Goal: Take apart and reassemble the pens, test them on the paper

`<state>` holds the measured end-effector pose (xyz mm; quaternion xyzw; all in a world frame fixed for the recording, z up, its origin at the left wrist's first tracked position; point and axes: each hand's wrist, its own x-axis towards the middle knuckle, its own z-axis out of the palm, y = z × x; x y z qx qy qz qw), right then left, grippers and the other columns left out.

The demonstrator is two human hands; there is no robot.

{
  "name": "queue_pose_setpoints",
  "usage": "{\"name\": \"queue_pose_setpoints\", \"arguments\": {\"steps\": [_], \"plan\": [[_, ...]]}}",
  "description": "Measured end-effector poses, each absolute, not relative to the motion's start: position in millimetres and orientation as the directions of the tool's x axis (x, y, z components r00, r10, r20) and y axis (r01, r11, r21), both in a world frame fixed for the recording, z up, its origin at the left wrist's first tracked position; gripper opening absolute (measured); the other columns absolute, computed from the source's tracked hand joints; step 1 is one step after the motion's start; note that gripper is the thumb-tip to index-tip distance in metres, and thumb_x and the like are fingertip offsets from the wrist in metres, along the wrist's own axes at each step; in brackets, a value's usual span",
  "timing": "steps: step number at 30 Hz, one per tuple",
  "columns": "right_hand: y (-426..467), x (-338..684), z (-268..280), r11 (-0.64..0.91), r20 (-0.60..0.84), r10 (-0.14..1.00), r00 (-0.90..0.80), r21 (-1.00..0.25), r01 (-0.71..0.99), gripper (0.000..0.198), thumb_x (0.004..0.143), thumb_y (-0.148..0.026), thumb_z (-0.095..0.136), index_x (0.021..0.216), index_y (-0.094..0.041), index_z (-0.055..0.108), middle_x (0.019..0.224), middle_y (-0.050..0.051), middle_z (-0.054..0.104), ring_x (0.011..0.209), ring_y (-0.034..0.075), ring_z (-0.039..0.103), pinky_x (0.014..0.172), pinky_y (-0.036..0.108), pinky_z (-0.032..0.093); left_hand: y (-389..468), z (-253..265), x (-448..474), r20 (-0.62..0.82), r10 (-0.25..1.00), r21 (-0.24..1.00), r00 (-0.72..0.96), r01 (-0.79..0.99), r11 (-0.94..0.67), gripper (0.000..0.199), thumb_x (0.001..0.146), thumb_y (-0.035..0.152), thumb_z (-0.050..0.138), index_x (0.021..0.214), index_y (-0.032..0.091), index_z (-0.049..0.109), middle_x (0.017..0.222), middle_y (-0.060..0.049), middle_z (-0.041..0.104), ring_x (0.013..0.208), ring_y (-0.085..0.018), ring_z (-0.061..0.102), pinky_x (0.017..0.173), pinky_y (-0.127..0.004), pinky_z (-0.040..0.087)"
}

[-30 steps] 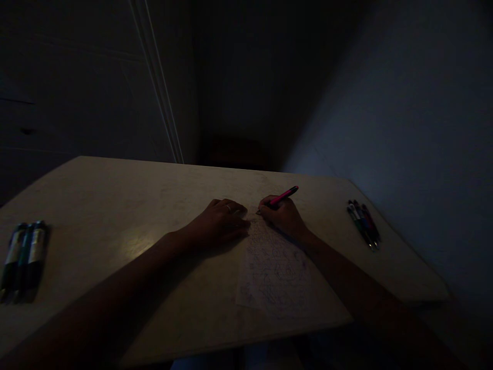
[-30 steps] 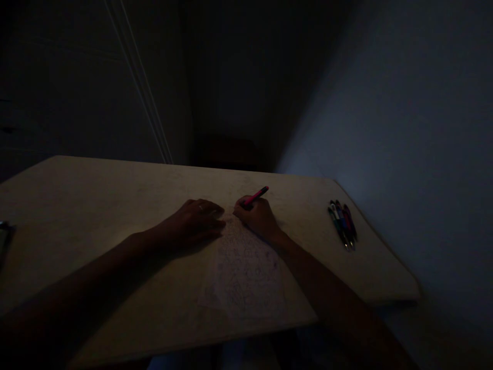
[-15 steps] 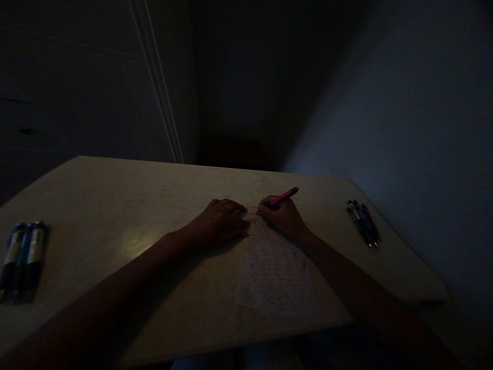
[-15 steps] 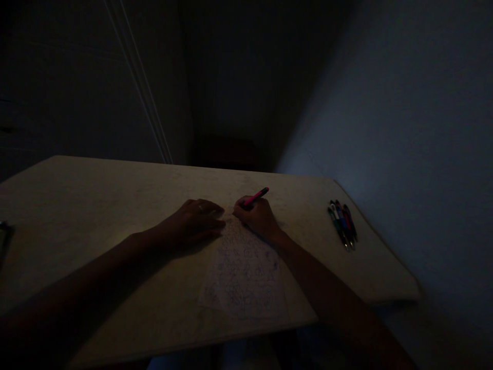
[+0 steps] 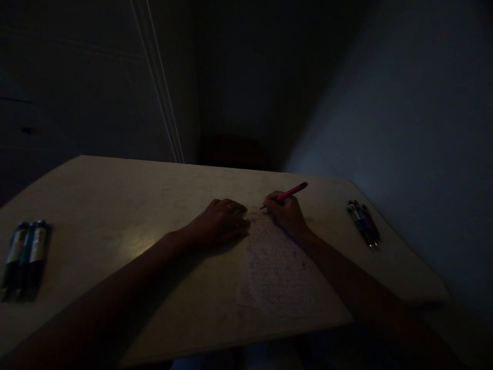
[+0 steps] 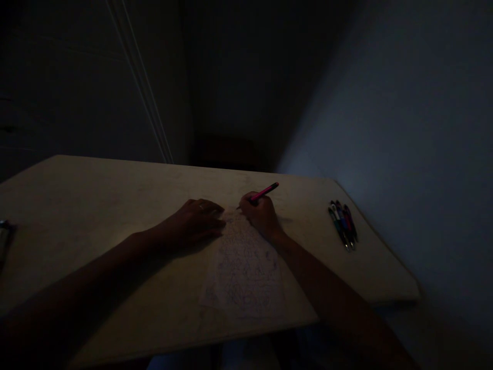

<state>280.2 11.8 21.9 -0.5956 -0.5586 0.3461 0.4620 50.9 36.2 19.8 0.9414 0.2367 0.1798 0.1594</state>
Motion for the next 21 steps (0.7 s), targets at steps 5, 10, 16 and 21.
{"name": "queue_pose_setpoints", "arguments": {"steps": [5, 10, 16, 21], "plan": [[12, 280, 25, 0.000, 0.044, 0.985, 0.166, -0.967, 0.255, 0.022, 0.074, -0.038, 0.064, 0.072, -0.017, 0.058, 0.050, -0.005, 0.050, 0.036, 0.007, 0.041, 0.032, 0.018, 0.028, 39, 13, 51, 0.362, 0.522, 0.426, 0.772, 0.361, -0.830, 0.029, 0.091, 0.040, 0.057, 0.114, 0.025, 0.067, 0.131, -0.010, 0.058, 0.117, -0.025, 0.054, 0.097, -0.042, 0.044], [12, 281, 30, 0.057, 0.086, 0.980, 0.181, -0.986, 0.160, 0.021, 0.074, -0.039, 0.065, 0.078, -0.019, 0.058, 0.049, -0.008, 0.045, 0.034, 0.005, 0.035, 0.031, 0.017, 0.023, 41, 20, 51, 0.458, 0.715, 0.546, 0.528, 0.468, -0.695, 0.008, 0.086, 0.025, 0.057, 0.088, 0.019, 0.061, 0.081, -0.003, 0.062, 0.067, -0.012, 0.054, 0.060, -0.024, 0.043], [12, 281, 30, 0.086, 0.104, 0.987, 0.119, -0.985, 0.151, 0.023, 0.076, -0.039, 0.065, 0.088, -0.020, 0.060, 0.054, -0.008, 0.046, 0.037, 0.005, 0.036, 0.032, 0.017, 0.025, 34, 41, 53, 0.507, 0.842, 0.700, 0.185, 0.481, -0.528, 0.050, 0.083, 0.034, 0.058, 0.050, 0.020, 0.024, 0.047, 0.007, 0.019, 0.045, -0.006, 0.020, 0.044, -0.022, 0.018], [13, 284, 25, 0.085, 0.104, 0.991, 0.086, -0.976, 0.200, 0.022, 0.078, -0.039, 0.063, 0.091, -0.021, 0.061, 0.057, -0.008, 0.047, 0.039, 0.006, 0.038, 0.033, 0.017, 0.028, 26, 54, 54, 0.375, 0.925, 0.850, 0.070, 0.372, -0.373, 0.061, 0.085, 0.051, 0.055, 0.046, 0.021, 0.019, 0.045, 0.006, 0.016, 0.041, -0.006, 0.017, 0.040, -0.024, 0.012]]}}
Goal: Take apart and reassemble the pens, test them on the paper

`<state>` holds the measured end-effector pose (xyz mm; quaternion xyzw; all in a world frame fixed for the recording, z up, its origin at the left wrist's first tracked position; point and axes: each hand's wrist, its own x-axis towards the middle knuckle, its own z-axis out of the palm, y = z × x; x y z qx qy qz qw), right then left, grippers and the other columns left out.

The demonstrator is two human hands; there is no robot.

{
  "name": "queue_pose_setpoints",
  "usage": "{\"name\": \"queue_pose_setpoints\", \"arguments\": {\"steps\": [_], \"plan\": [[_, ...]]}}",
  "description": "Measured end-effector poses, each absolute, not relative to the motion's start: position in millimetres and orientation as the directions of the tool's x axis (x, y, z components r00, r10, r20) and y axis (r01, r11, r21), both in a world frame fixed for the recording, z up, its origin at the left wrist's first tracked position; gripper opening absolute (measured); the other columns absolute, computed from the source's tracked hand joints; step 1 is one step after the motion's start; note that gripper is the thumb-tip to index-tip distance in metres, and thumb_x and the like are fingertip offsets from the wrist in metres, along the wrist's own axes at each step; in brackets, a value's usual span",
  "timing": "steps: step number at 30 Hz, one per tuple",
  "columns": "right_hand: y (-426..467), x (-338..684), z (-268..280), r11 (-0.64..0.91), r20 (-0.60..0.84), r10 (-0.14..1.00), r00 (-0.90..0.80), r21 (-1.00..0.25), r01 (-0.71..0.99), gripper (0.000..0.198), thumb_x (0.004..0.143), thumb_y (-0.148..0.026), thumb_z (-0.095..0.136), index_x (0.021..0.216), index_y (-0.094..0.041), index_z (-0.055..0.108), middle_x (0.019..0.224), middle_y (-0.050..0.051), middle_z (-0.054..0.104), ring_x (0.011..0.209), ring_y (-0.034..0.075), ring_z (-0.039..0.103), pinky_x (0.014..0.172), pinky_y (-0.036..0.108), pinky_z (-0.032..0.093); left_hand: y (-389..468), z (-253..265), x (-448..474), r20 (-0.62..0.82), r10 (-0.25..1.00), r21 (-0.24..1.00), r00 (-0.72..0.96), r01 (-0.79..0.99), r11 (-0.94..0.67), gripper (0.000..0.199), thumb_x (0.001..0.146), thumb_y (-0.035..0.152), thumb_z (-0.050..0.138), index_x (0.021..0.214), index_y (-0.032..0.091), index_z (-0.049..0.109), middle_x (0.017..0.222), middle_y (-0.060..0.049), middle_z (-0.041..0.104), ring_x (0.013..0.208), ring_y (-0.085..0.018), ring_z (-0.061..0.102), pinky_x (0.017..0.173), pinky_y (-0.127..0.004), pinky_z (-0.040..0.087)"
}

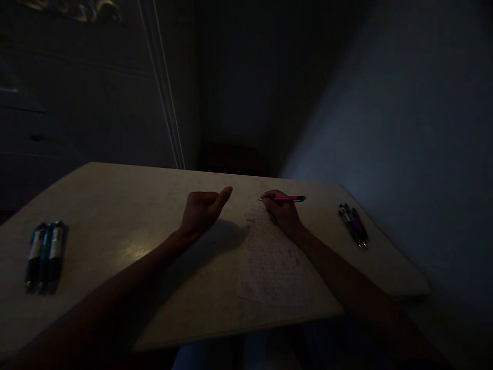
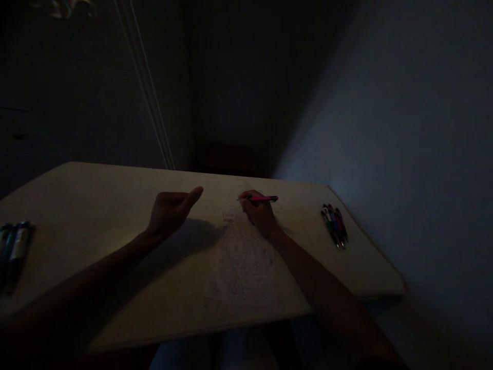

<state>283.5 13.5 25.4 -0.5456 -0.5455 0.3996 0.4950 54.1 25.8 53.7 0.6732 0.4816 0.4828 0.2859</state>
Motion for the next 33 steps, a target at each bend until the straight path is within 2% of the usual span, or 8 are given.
{"name": "queue_pose_setpoints", "arguments": {"steps": [4, 9, 15, 20, 23, 27, 30, 33], "plan": [[16, 287, 23, 0.107, 0.137, 0.986, 0.096, -0.957, 0.269, 0.020, 0.080, -0.037, 0.062, 0.091, -0.021, 0.061, 0.058, -0.007, 0.049, 0.041, 0.006, 0.041, 0.035, 0.018, 0.030, 26, 52, 53, 0.346, 0.938, 0.882, 0.032, 0.328, -0.337, 0.064, 0.087, 0.056, 0.050, 0.043, 0.022, 0.018, 0.043, 0.005, 0.016, 0.039, -0.006, 0.017, 0.039, -0.025, 0.012], [18, 291, 24, 0.144, 0.184, 0.977, 0.107, -0.942, 0.305, 0.023, 0.081, -0.040, 0.062, 0.092, -0.020, 0.062, 0.060, -0.006, 0.050, 0.043, 0.007, 0.044, 0.037, 0.018, 0.032, 36, 38, 52, 0.460, 0.888, 0.833, -0.007, 0.350, -0.429, 0.058, 0.089, 0.051, 0.048, 0.046, 0.020, 0.024, 0.047, 0.004, 0.020, 0.044, -0.007, 0.021, 0.043, -0.026, 0.017], [18, 292, 24, 0.157, 0.191, 0.977, 0.092, -0.945, 0.288, 0.029, 0.080, -0.046, 0.065, 0.092, -0.019, 0.063, 0.061, -0.006, 0.052, 0.044, 0.006, 0.044, 0.039, 0.017, 0.033, 49, 28, 51, 0.526, 0.850, 0.787, -0.024, 0.391, -0.476, 0.050, 0.091, 0.049, 0.044, 0.052, 0.020, 0.030, 0.050, 0.004, 0.025, 0.049, -0.009, 0.026, 0.047, -0.027, 0.021], [19, 292, 23, 0.129, 0.133, 0.991, 0.031, -0.985, 0.113, 0.041, 0.080, -0.057, 0.063, 0.091, -0.018, 0.066, 0.064, -0.003, 0.056, 0.044, 0.006, 0.045, 0.037, 0.017, 0.031, 53, 24, 50, 0.529, 0.848, 0.787, -0.025, 0.390, -0.479, 0.050, 0.092, 0.053, 0.042, 0.054, 0.021, 0.033, 0.051, 0.004, 0.027, 0.050, -0.010, 0.027, 0.049, -0.027, 0.024], [21, 293, 26, 0.115, 0.117, 0.993, -0.027, -0.992, -0.052, 0.052, 0.078, -0.066, 0.061, 0.092, -0.017, 0.069, 0.069, 0.000, 0.062, 0.049, 0.009, 0.052, 0.041, 0.020, 0.037, 55, 24, 49, 0.515, 0.857, 0.789, -0.016, 0.400, -0.466, 0.050, 0.092, 0.053, 0.041, 0.055, 0.021, 0.035, 0.051, 0.004, 0.028, 0.050, -0.010, 0.029, 0.049, -0.027, 0.025], [23, 295, 35, 0.033, 0.053, 0.995, -0.086, -0.975, -0.218, 0.063, 0.077, -0.074, 0.052, 0.095, -0.018, 0.072, 0.076, 0.004, 0.067, 0.057, 0.013, 0.059, 0.055, 0.026, 0.048, 55, 25, 48, 0.550, 0.835, 0.767, -0.033, 0.416, -0.489, 0.048, 0.093, 0.049, 0.042, 0.055, 0.021, 0.035, 0.050, 0.005, 0.030, 0.048, -0.010, 0.031, 0.049, -0.027, 0.026], [23, 296, 39, -0.038, -0.004, 0.993, -0.115, -0.955, -0.295, 0.059, 0.081, -0.070, 0.049, 0.096, -0.018, 0.073, 0.084, 0.007, 0.071, 0.067, 0.016, 0.063, 0.064, 0.030, 0.052, 53, 27, 47, 0.544, 0.838, 0.778, -0.048, 0.403, -0.482, 0.045, 0.095, 0.047, 0.041, 0.058, 0.021, 0.039, 0.046, 0.004, 0.036, 0.045, -0.010, 0.036, 0.049, -0.026, 0.029], [25, 297, 38, -0.032, 0.001, 0.996, -0.084, -0.923, -0.384, 0.041, 0.083, -0.053, 0.054, 0.089, -0.017, 0.073, 0.091, 0.008, 0.072, 0.079, 0.018, 0.065, 0.070, 0.031, 0.053, 50, 29, 46, 0.505, 0.863, 0.804, -0.017, 0.372, -0.463, 0.044, 0.097, 0.046, 0.040, 0.061, 0.021, 0.045, 0.044, 0.002, 0.047, 0.043, -0.011, 0.046, 0.052, -0.025, 0.037]]}}
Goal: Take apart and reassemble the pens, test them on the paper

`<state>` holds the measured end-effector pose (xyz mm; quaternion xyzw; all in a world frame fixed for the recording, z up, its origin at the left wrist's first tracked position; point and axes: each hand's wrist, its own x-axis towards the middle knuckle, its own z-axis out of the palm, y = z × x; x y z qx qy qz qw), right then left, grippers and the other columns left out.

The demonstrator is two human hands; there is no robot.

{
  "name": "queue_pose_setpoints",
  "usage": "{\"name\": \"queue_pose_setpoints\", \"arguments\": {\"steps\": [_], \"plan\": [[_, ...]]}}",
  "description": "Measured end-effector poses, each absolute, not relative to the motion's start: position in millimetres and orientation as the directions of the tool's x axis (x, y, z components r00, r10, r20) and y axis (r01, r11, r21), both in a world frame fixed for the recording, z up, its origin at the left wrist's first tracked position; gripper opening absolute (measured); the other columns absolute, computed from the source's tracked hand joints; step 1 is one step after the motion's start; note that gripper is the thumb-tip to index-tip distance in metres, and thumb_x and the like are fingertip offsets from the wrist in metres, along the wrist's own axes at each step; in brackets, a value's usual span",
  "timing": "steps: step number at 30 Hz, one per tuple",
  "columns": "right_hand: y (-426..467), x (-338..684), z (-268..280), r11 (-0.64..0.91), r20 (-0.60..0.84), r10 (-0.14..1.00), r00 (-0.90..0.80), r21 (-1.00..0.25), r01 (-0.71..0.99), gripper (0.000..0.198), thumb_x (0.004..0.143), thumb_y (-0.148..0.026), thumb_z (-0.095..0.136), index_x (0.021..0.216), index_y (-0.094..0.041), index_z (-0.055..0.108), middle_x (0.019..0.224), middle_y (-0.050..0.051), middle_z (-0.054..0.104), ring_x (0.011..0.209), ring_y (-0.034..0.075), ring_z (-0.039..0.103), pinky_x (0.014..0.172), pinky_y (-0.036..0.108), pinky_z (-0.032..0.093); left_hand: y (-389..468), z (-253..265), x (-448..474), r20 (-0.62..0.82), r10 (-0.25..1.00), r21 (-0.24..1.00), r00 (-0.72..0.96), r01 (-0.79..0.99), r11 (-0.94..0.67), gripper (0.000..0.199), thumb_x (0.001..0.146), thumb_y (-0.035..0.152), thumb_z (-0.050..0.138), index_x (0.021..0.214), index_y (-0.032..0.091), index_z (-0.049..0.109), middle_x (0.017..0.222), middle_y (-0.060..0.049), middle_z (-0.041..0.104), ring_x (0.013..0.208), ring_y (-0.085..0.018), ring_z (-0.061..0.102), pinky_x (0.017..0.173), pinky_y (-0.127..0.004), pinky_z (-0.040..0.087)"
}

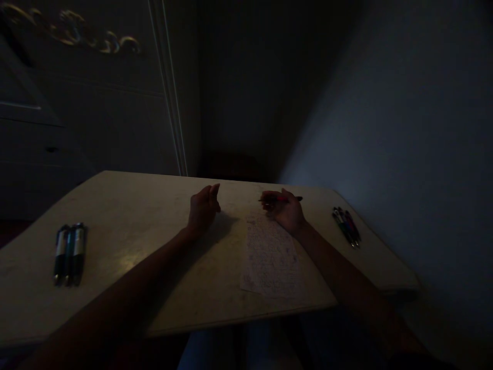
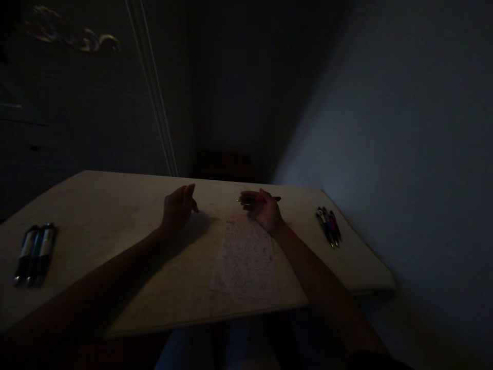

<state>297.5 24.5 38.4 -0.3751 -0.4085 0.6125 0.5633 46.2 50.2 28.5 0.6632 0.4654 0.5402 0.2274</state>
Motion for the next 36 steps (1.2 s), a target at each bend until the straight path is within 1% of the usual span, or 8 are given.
{"name": "queue_pose_setpoints", "arguments": {"steps": [4, 8, 12, 15, 18, 22, 27, 36], "plan": [[30, 300, 35, 0.026, 0.024, 1.000, 0.010, -0.858, -0.513, 0.017, 0.077, -0.033, 0.065, 0.085, -0.019, 0.072, 0.086, 0.004, 0.070, 0.078, 0.015, 0.064, 0.073, 0.029, 0.053, 54, 23, 47, 0.514, 0.854, 0.775, 0.073, 0.387, -0.500, 0.038, 0.098, 0.043, 0.040, 0.070, 0.019, 0.053, 0.060, -0.003, 0.065, 0.055, -0.013, 0.060, 0.060, -0.025, 0.044], [32, 301, 36, 0.024, 0.012, 1.000, 0.025, -0.846, -0.533, 0.015, 0.081, -0.033, 0.066, 0.089, -0.021, 0.069, 0.068, -0.001, 0.059, 0.060, 0.011, 0.054, 0.060, 0.024, 0.049, 61, 14, 47, 0.483, 0.858, 0.761, 0.172, 0.402, -0.509, 0.029, 0.097, 0.038, 0.041, 0.084, 0.018, 0.058, 0.080, -0.006, 0.071, 0.067, -0.015, 0.065, 0.064, -0.027, 0.048], [28, 301, 41, 0.046, 0.034, 0.999, 0.033, -0.880, -0.472, 0.037, 0.088, -0.055, 0.055, 0.091, -0.021, 0.069, 0.055, -0.005, 0.041, 0.047, 0.011, 0.038, 0.049, 0.024, 0.040, 60, 15, 47, 0.473, 0.860, 0.747, 0.193, 0.429, -0.508, 0.032, 0.096, 0.040, 0.039, 0.082, 0.019, 0.059, 0.082, -0.007, 0.071, 0.073, -0.017, 0.065, 0.067, -0.028, 0.049], [23, 301, 45, 0.030, 0.039, 0.999, -0.009, -0.877, -0.479, 0.061, 0.082, -0.074, 0.046, 0.095, -0.019, 0.069, 0.053, -0.005, 0.037, 0.046, 0.012, 0.033, 0.048, 0.026, 0.035, 56, 20, 47, 0.470, 0.856, 0.736, 0.218, 0.439, -0.516, 0.035, 0.095, 0.041, 0.039, 0.081, 0.018, 0.061, 0.081, -0.007, 0.071, 0.075, -0.019, 0.065, 0.071, -0.030, 0.049], [19, 300, 48, 0.001, 0.029, 0.999, -0.046, -0.857, -0.516, 0.072, 0.078, -0.082, 0.041, 0.099, -0.018, 0.069, 0.053, -0.005, 0.035, 0.047, 0.012, 0.030, 0.048, 0.027, 0.032, 55, 21, 47, 0.453, 0.851, 0.725, 0.267, 0.446, -0.525, 0.036, 0.095, 0.043, 0.041, 0.081, 0.018, 0.063, 0.082, -0.008, 0.071, 0.076, -0.020, 0.065, 0.072, -0.032, 0.050], [16, 299, 51, -0.050, -0.025, 0.998, -0.057, -0.865, -0.499, 0.068, 0.080, -0.076, 0.039, 0.104, -0.019, 0.067, 0.055, -0.005, 0.035, 0.048, 0.013, 0.027, 0.048, 0.027, 0.031, 56, 16, 48, 0.466, 0.764, 0.645, 0.446, 0.420, -0.639, 0.031, 0.092, 0.040, 0.046, 0.090, 0.018, 0.068, 0.090, -0.010, 0.071, 0.082, -0.021, 0.065, 0.076, -0.034, 0.051], [16, 300, 52, -0.026, 0.004, 0.998, -0.058, -0.864, -0.503, 0.055, 0.085, -0.066, 0.040, 0.105, -0.021, 0.066, 0.055, -0.006, 0.033, 0.047, 0.013, 0.026, 0.048, 0.026, 0.030, 54, 13, 52, 0.463, 0.550, 0.425, 0.695, 0.370, -0.826, 0.028, 0.092, 0.033, 0.048, 0.102, 0.020, 0.071, 0.103, -0.010, 0.070, 0.097, -0.022, 0.064, 0.087, -0.036, 0.051], [15, 297, 54, 0.016, 0.034, 0.999, -0.030, -0.878, -0.479, 0.074, 0.079, -0.082, 0.038, 0.104, -0.020, 0.068, 0.054, -0.005, 0.035, 0.048, 0.013, 0.031, 0.047, 0.027, 0.031, 39, 15, 58, 0.352, 0.593, 0.315, 0.724, 0.506, -0.803, 0.036, 0.089, 0.049, 0.056, 0.112, 0.022, 0.067, 0.123, -0.013, 0.062, 0.118, -0.029, 0.054, 0.097, -0.045, 0.043]]}}
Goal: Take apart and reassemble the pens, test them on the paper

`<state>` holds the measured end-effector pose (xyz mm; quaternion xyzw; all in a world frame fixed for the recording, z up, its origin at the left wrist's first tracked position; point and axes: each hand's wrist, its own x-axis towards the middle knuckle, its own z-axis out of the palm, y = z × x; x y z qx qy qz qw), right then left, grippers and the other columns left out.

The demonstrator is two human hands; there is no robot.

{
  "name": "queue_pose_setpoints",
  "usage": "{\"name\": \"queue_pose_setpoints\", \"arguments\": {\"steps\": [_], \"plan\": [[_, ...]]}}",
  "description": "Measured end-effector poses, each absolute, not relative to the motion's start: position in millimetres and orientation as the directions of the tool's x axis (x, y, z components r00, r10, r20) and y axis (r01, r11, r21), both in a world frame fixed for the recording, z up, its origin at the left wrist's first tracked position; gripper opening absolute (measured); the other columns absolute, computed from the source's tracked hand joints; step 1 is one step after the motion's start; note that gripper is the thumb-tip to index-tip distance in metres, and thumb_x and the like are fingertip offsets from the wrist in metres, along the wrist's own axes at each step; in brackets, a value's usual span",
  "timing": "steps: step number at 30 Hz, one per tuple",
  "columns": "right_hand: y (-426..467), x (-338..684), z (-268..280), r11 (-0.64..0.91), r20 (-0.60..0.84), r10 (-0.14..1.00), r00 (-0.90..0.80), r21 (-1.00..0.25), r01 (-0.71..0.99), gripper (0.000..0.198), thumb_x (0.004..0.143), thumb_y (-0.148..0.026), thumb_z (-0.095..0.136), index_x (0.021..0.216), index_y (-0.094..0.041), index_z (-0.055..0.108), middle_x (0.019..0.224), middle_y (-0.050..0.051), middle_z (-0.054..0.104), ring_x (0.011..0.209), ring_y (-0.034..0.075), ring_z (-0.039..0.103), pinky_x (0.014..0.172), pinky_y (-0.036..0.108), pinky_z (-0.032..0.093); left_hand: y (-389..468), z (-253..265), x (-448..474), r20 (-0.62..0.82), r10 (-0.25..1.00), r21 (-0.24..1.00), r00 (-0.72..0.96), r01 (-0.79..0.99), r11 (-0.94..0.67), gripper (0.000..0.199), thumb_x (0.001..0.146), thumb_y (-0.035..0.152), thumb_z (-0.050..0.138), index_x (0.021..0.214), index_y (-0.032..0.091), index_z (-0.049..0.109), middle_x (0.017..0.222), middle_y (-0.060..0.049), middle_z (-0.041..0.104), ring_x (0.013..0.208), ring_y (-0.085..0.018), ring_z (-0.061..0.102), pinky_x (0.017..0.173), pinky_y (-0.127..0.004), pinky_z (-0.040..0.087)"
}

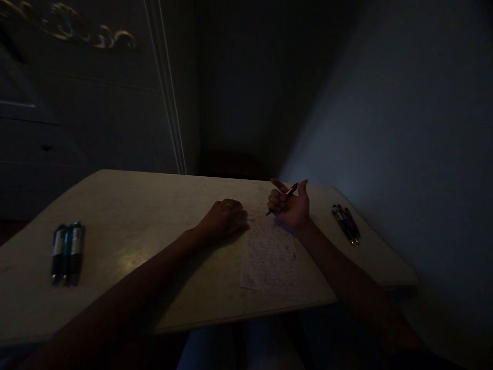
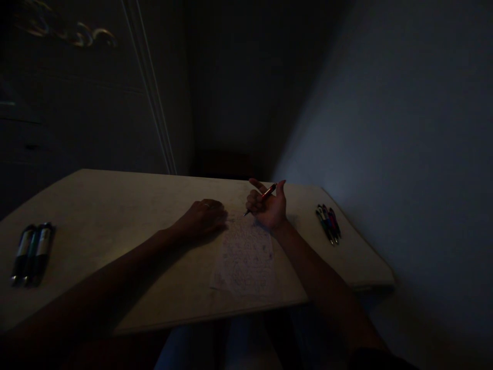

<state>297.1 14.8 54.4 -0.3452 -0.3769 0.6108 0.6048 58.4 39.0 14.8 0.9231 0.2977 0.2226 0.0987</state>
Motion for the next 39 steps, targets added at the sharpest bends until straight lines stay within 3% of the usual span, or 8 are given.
{"name": "queue_pose_setpoints", "arguments": {"steps": [6, 12, 15, 21, 24, 28, 35, 39], "plan": [[14, 295, 54, 0.021, 0.062, 0.996, -0.066, -0.863, -0.504, 0.072, 0.078, -0.083, 0.041, 0.099, -0.020, 0.070, 0.053, -0.005, 0.035, 0.047, 0.011, 0.030, 0.044, 0.025, 0.030, 32, 19, 60, 0.306, 0.612, 0.319, 0.729, 0.528, -0.787, 0.047, 0.086, 0.057, 0.056, 0.117, 0.023, 0.065, 0.127, -0.015, 0.060, 0.123, -0.032, 0.051, 0.100, -0.052, 0.038], [16, 297, 53, 0.039, 0.078, 0.995, -0.054, -0.855, -0.517, 0.070, 0.081, -0.080, 0.041, 0.099, -0.020, 0.071, 0.054, -0.004, 0.037, 0.048, 0.011, 0.033, 0.046, 0.026, 0.031, 34, 20, 63, 0.341, 0.624, 0.373, 0.703, 0.508, -0.776, 0.035, 0.086, 0.052, 0.059, 0.103, 0.023, 0.071, 0.121, -0.011, 0.064, 0.118, -0.031, 0.055, 0.097, -0.051, 0.040], [17, 300, 55, 0.004, 0.080, 0.992, -0.097, -0.792, -0.611, 0.066, 0.083, -0.077, 0.042, 0.098, -0.019, 0.070, 0.053, -0.004, 0.040, 0.048, 0.011, 0.034, 0.045, 0.025, 0.031, 37, 17, 63, 0.346, 0.625, 0.386, 0.700, 0.501, -0.774, 0.031, 0.086, 0.048, 0.060, 0.100, 0.024, 0.072, 0.120, -0.010, 0.065, 0.117, -0.029, 0.056, 0.097, -0.048, 0.042], [19, 306, 55, -0.077, 0.082, 0.981, -0.174, -0.663, -0.744, 0.034, 0.095, -0.046, 0.046, 0.103, -0.020, 0.066, 0.057, -0.003, 0.047, 0.048, 0.010, 0.040, 0.046, 0.023, 0.036, 44, 12, 63, 0.386, 0.612, 0.406, 0.691, 0.468, -0.785, 0.027, 0.087, 0.041, 0.060, 0.100, 0.022, 0.074, 0.117, -0.010, 0.067, 0.107, -0.026, 0.061, 0.094, -0.041, 0.046], [21, 309, 52, -0.061, 0.101, 0.980, -0.173, -0.673, -0.738, 0.024, 0.088, -0.023, 0.049, 0.106, -0.020, 0.064, 0.062, -0.002, 0.050, 0.051, 0.010, 0.043, 0.049, 0.023, 0.040, 46, 13, 63, 0.385, 0.590, 0.420, 0.710, 0.434, -0.797, 0.026, 0.088, 0.040, 0.058, 0.097, 0.022, 0.075, 0.110, -0.009, 0.069, 0.102, -0.023, 0.063, 0.091, -0.037, 0.047], [25, 314, 46, -0.064, 0.083, 0.982, -0.168, -0.692, -0.719, 0.043, 0.070, -0.005, 0.049, 0.109, -0.018, 0.061, 0.070, -0.001, 0.057, 0.058, 0.011, 0.050, 0.054, 0.023, 0.045, 48, 14, 62, 0.371, 0.598, 0.468, 0.710, 0.413, -0.781, 0.029, 0.088, 0.041, 0.056, 0.097, 0.021, 0.075, 0.110, -0.010, 0.069, 0.103, -0.024, 0.062, 0.093, -0.038, 0.047], [29, 319, 40, -0.062, -0.033, 0.998, -0.055, -0.714, -0.698, 0.041, 0.071, 0.002, 0.052, 0.106, -0.019, 0.052, 0.091, 0.005, 0.069, 0.075, 0.014, 0.064, 0.063, 0.027, 0.053, 59, 12, 59, 0.304, 0.660, 0.611, 0.687, 0.391, -0.688, 0.037, 0.084, 0.049, 0.057, 0.098, 0.021, 0.076, 0.110, -0.010, 0.070, 0.101, -0.027, 0.064, 0.093, -0.037, 0.049], [23, 332, 34, -0.029, -0.060, 0.998, 0.019, -0.703, -0.711, 0.039, 0.066, 0.005, 0.056, 0.094, -0.021, 0.046, 0.095, 0.006, 0.070, 0.089, 0.019, 0.068, 0.068, 0.030, 0.056, 63, 11, 56, 0.294, 0.719, 0.694, 0.630, 0.378, -0.614, 0.043, 0.080, 0.056, 0.060, 0.097, 0.021, 0.076, 0.109, -0.011, 0.070, 0.099, -0.028, 0.065, 0.093, -0.039, 0.051]]}}
